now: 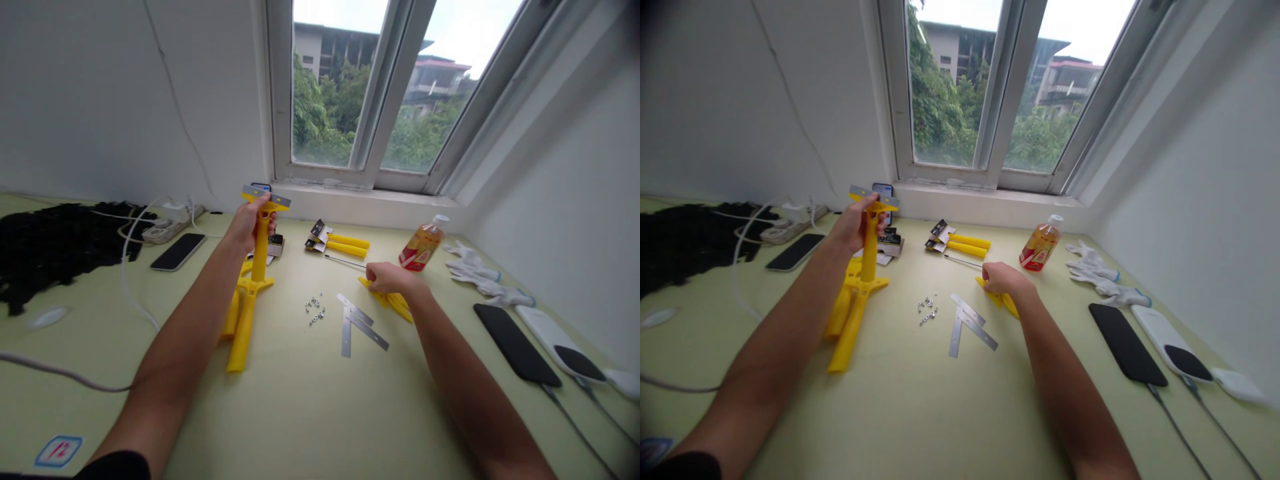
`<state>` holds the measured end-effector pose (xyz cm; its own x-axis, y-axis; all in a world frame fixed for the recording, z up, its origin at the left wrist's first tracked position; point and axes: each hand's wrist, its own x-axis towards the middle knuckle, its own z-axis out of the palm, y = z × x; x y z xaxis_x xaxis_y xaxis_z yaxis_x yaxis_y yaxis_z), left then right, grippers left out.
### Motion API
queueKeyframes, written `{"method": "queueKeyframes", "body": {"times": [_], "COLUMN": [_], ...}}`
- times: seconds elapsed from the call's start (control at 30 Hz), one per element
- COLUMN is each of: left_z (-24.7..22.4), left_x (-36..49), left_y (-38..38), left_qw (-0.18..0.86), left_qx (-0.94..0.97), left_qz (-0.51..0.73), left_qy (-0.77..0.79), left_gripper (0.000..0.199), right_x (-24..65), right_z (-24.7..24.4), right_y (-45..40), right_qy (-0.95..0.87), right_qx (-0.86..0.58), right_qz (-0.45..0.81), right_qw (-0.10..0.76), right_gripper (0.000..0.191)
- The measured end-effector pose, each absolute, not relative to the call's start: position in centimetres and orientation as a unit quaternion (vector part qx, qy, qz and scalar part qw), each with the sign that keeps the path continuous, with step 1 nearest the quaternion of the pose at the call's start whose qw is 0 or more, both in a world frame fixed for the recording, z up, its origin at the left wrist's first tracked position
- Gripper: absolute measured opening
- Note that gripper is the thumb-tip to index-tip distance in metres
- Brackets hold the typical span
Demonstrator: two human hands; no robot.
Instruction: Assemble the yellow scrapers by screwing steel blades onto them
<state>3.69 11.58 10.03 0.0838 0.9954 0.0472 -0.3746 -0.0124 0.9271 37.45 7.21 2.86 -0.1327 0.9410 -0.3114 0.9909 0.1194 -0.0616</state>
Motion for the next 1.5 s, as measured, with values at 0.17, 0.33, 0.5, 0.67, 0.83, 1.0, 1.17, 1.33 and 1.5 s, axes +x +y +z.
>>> {"method": "queueKeyframes", "body": {"times": [0.17, 0.33, 0.5, 0.67, 0.83, 1.0, 1.17, 1.33, 1.5], "left_z": [10.9, 11.2, 11.3, 10.6, 9.0, 7.7, 6.6, 5.5, 4.4], "left_x": [1.7, 0.2, 0.4, 2.5, 6.3, 9.6, 11.3, 12.3, 12.6], "left_y": [11.7, 12.0, 11.9, 11.5, 10.5, 8.9, 7.8, 7.2, 7.2], "left_qw": [0.585, 0.577, 0.585, 0.590, 0.604, 0.640, 0.680, 0.699, 0.698], "left_qx": [0.420, 0.413, 0.411, 0.420, 0.499, 0.548, 0.555, 0.562, 0.589], "left_qz": [0.595, 0.611, 0.603, 0.580, 0.486, 0.387, 0.314, 0.245, 0.201], "left_qy": [0.357, 0.350, 0.354, 0.374, 0.388, 0.375, 0.361, 0.367, 0.355], "left_gripper": [0.026, 0.028, 0.031, 0.030, 0.029, 0.028, 0.029, 0.027, 0.035], "right_x": [37.0, 37.0, 36.4, 36.2, 36.7, 36.9, 37.1, 37.7, 38.1], "right_z": [2.4, 2.1, 2.7, 4.5, 6.9, 9.6, 11.6, 11.8, 11.7], "right_y": [7.2, 7.5, 7.5, 7.0, 5.9, 3.9, 2.3, 2.2, 2.6], "right_qy": [0.741, 0.753, 0.774, 0.803, 0.802, 0.789, 0.776, 0.737, 0.779], "right_qx": [0.651, 0.638, 0.611, 0.574, 0.551, 0.528, 0.520, 0.517, 0.521], "right_qz": [-0.131, -0.143, -0.155, -0.159, -0.176, -0.167, -0.135, -0.212, -0.163], "right_qw": [0.100, 0.075, 0.050, -0.017, -0.152, -0.266, -0.331, -0.380, -0.307], "right_gripper": [0.028, 0.043, 0.031, 0.024, 0.024, 0.038, 0.036, 0.048, 0.046]}}
